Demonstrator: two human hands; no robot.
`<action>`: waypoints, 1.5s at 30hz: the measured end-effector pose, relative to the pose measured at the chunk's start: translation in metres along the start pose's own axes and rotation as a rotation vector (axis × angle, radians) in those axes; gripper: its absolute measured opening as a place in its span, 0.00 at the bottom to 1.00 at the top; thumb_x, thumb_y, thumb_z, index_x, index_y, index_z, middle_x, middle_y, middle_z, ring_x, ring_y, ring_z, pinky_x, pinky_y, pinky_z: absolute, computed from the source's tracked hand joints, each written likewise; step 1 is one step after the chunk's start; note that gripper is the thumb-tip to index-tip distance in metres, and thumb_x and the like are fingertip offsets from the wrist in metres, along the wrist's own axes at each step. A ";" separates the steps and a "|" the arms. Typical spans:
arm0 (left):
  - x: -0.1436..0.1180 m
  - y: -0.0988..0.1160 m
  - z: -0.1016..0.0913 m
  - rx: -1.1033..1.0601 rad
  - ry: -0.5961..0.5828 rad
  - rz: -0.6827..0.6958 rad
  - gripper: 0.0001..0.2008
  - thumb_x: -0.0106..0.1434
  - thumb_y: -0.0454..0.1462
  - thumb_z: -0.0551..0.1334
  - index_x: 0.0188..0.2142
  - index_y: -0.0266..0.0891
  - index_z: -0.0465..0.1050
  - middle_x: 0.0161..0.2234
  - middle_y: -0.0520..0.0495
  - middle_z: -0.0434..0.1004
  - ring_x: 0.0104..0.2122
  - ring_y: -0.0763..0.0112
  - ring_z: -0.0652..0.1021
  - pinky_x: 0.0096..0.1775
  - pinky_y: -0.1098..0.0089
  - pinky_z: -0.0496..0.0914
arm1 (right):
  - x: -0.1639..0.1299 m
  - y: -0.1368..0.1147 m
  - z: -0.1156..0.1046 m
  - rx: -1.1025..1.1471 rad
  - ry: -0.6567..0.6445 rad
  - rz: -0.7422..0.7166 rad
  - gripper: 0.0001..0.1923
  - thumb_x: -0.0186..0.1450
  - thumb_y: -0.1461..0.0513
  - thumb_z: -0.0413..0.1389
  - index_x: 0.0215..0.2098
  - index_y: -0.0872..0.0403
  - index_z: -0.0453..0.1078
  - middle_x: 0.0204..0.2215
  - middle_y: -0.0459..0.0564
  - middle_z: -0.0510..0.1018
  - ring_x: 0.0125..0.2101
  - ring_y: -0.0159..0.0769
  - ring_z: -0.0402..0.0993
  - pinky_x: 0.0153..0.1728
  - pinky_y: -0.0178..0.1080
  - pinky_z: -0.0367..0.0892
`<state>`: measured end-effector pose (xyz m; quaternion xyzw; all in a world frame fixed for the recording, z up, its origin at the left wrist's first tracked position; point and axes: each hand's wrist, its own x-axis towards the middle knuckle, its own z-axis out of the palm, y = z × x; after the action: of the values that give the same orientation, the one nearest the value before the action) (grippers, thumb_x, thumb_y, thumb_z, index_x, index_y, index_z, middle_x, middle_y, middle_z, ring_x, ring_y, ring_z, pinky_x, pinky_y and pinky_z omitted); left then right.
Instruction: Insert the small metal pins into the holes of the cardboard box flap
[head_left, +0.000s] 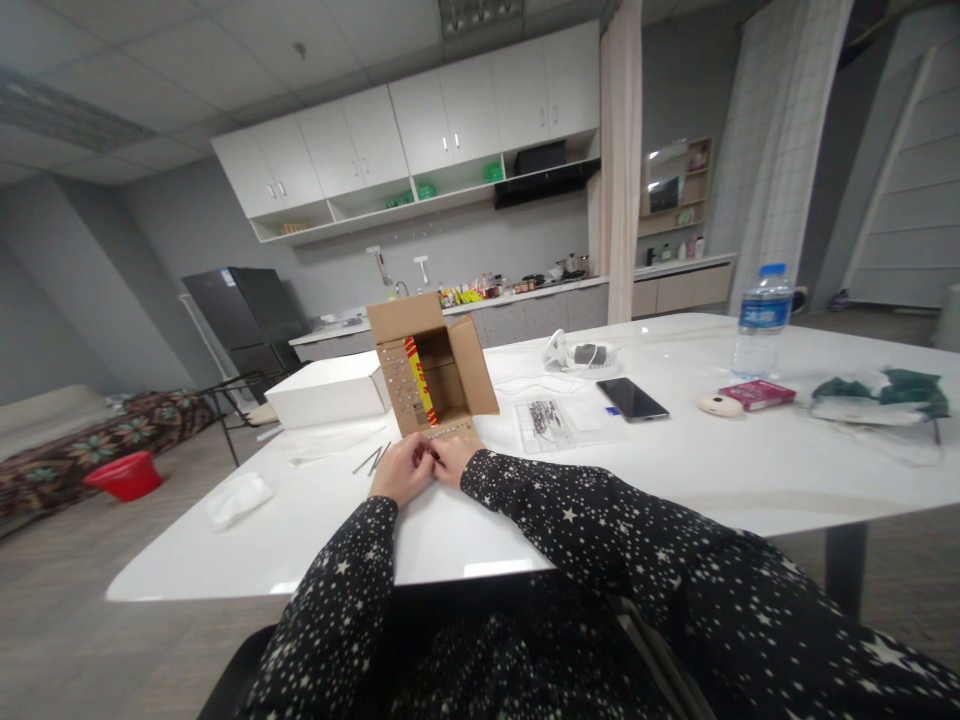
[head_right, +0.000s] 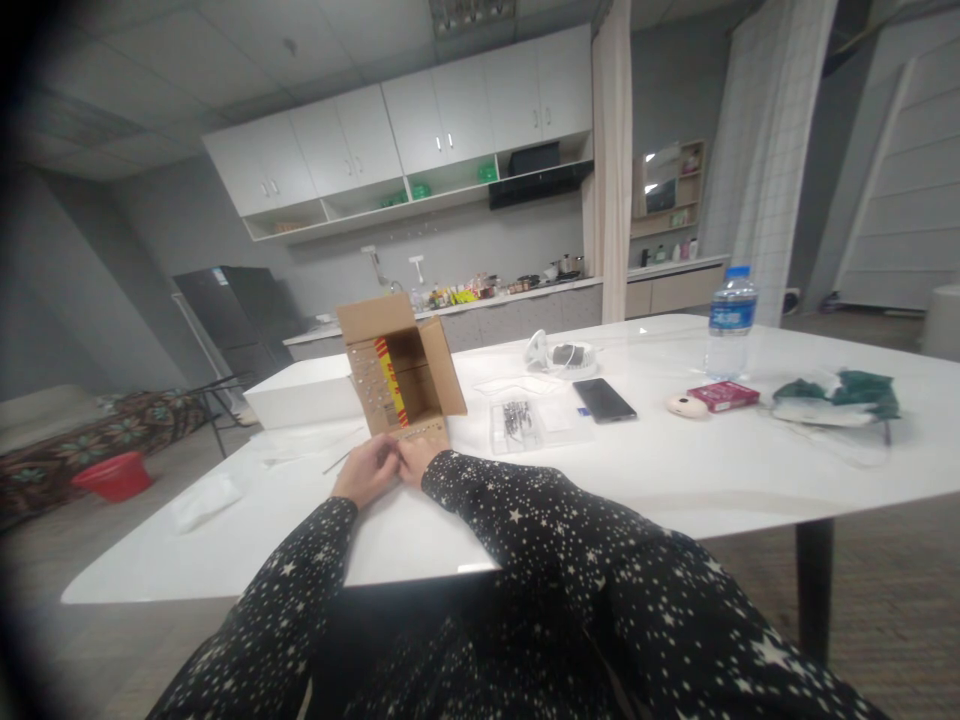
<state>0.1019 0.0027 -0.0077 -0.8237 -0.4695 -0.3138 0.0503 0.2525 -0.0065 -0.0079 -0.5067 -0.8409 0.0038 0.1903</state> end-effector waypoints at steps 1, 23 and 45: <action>0.000 -0.001 0.000 0.017 0.001 -0.008 0.06 0.57 0.37 0.52 0.31 0.41 0.66 0.26 0.51 0.71 0.26 0.72 0.70 0.32 0.70 0.65 | 0.000 0.000 0.000 -0.004 -0.004 0.005 0.19 0.64 0.55 0.42 0.48 0.52 0.64 0.40 0.56 0.76 0.38 0.45 0.73 0.36 0.44 0.65; 0.003 -0.011 0.006 0.300 0.068 -0.028 0.09 0.59 0.33 0.51 0.39 0.41 0.65 0.39 0.44 0.71 0.41 0.62 0.71 0.41 0.62 0.64 | -0.001 -0.002 0.001 -0.065 -0.010 -0.035 0.16 0.61 0.58 0.45 0.46 0.51 0.64 0.37 0.53 0.77 0.35 0.44 0.74 0.33 0.42 0.66; 0.005 -0.017 0.011 0.349 -0.003 0.039 0.10 0.62 0.34 0.49 0.40 0.41 0.65 0.39 0.45 0.70 0.42 0.64 0.70 0.41 0.64 0.62 | -0.003 -0.004 -0.005 -0.081 -0.044 -0.033 0.16 0.61 0.58 0.46 0.46 0.51 0.63 0.38 0.53 0.77 0.37 0.43 0.74 0.34 0.40 0.65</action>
<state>0.0953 0.0198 -0.0169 -0.8118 -0.5010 -0.2253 0.1978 0.2518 -0.0117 -0.0034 -0.4997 -0.8527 -0.0222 0.1509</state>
